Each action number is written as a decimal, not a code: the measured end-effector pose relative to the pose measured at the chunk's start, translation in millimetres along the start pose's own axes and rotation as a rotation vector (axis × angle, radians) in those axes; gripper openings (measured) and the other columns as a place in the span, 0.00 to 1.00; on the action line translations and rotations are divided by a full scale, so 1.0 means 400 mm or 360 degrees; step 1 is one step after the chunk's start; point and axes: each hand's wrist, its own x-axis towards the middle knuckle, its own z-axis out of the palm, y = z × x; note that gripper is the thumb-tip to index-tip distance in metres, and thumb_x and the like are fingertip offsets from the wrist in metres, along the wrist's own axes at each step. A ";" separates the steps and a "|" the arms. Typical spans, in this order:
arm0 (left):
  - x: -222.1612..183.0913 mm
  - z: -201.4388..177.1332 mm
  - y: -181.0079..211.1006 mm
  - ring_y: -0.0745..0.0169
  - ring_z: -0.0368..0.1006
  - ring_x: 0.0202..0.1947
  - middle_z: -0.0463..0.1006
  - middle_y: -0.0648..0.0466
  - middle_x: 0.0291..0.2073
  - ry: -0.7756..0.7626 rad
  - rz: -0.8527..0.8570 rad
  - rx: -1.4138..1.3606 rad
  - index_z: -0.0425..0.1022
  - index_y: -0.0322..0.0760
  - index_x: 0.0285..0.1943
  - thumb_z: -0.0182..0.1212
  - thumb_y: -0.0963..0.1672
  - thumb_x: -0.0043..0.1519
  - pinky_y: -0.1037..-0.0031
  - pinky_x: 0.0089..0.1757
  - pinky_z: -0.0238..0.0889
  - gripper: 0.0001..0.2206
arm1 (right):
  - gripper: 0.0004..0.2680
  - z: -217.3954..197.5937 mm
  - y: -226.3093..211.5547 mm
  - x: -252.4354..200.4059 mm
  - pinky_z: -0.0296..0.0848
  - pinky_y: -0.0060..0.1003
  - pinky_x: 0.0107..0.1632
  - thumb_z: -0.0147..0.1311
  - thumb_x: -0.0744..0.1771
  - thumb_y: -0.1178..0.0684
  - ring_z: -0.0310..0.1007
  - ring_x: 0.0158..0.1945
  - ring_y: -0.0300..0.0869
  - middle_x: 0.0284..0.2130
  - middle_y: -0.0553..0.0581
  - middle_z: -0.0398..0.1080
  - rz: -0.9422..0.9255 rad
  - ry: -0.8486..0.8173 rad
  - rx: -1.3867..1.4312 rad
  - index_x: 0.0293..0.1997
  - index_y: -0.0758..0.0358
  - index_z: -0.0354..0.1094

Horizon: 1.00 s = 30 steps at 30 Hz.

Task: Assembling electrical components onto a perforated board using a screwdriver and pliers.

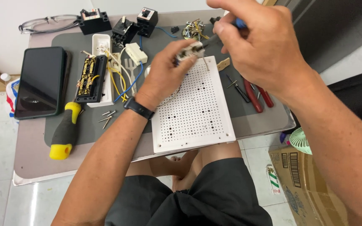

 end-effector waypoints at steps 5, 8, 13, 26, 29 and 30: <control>0.008 -0.001 -0.033 0.76 0.63 0.22 0.74 0.58 0.37 0.0089 -0.0130 -0.0242 0.71 0.40 0.57 0.57 0.43 0.65 0.82 0.26 0.64 0.12 | 0.08 -0.038 -0.031 -0.077 0.77 0.33 0.36 0.44 0.72 0.69 0.78 0.34 0.48 0.34 0.66 0.71 0.0089 0.0208 0.0148 0.57 0.79 0.65; 0.011 0.004 -0.002 0.75 0.65 0.21 0.75 0.56 0.34 0.0107 -0.0240 -0.0230 0.70 0.40 0.59 0.56 0.43 0.65 0.82 0.23 0.65 0.14 | 0.08 -0.023 -0.064 -0.138 0.81 0.33 0.37 0.45 0.71 0.65 0.77 0.33 0.47 0.34 0.66 0.72 0.0434 0.0390 0.0397 0.57 0.75 0.62; 0.026 0.015 0.002 0.75 0.63 0.16 0.75 0.57 0.32 0.0219 -0.0183 -0.0088 0.70 0.39 0.61 0.55 0.47 0.66 0.82 0.19 0.63 0.16 | 0.09 0.104 -0.085 -0.268 0.85 0.36 0.34 0.45 0.69 0.61 0.79 0.30 0.50 0.32 0.69 0.73 0.0985 0.0806 0.1057 0.55 0.71 0.61; 0.120 0.005 0.073 0.79 0.59 0.20 0.72 0.60 0.30 0.0459 -0.0360 -0.0113 0.74 0.42 0.52 0.55 0.46 0.65 0.88 0.20 0.55 0.10 | 0.09 0.210 -0.074 -0.389 0.75 0.26 0.27 0.45 0.69 0.54 0.82 0.35 0.41 0.31 0.54 0.76 0.0785 0.0546 0.0711 0.53 0.64 0.65; 0.167 -0.023 0.089 0.79 0.60 0.19 0.74 0.60 0.30 0.0529 -0.0221 0.0046 0.73 0.42 0.52 0.55 0.47 0.66 0.88 0.20 0.57 0.10 | 0.08 0.222 -0.072 -0.397 0.76 0.27 0.30 0.46 0.69 0.54 0.81 0.34 0.41 0.30 0.53 0.75 0.0695 0.0625 0.0643 0.51 0.64 0.65; 0.184 -0.032 0.091 0.77 0.60 0.18 0.75 0.58 0.32 0.0560 -0.0113 0.0074 0.72 0.41 0.51 0.54 0.46 0.66 0.87 0.19 0.57 0.09 | 0.07 0.223 -0.071 -0.398 0.75 0.28 0.30 0.46 0.69 0.54 0.81 0.34 0.40 0.30 0.52 0.75 0.0683 0.0639 0.0636 0.50 0.63 0.65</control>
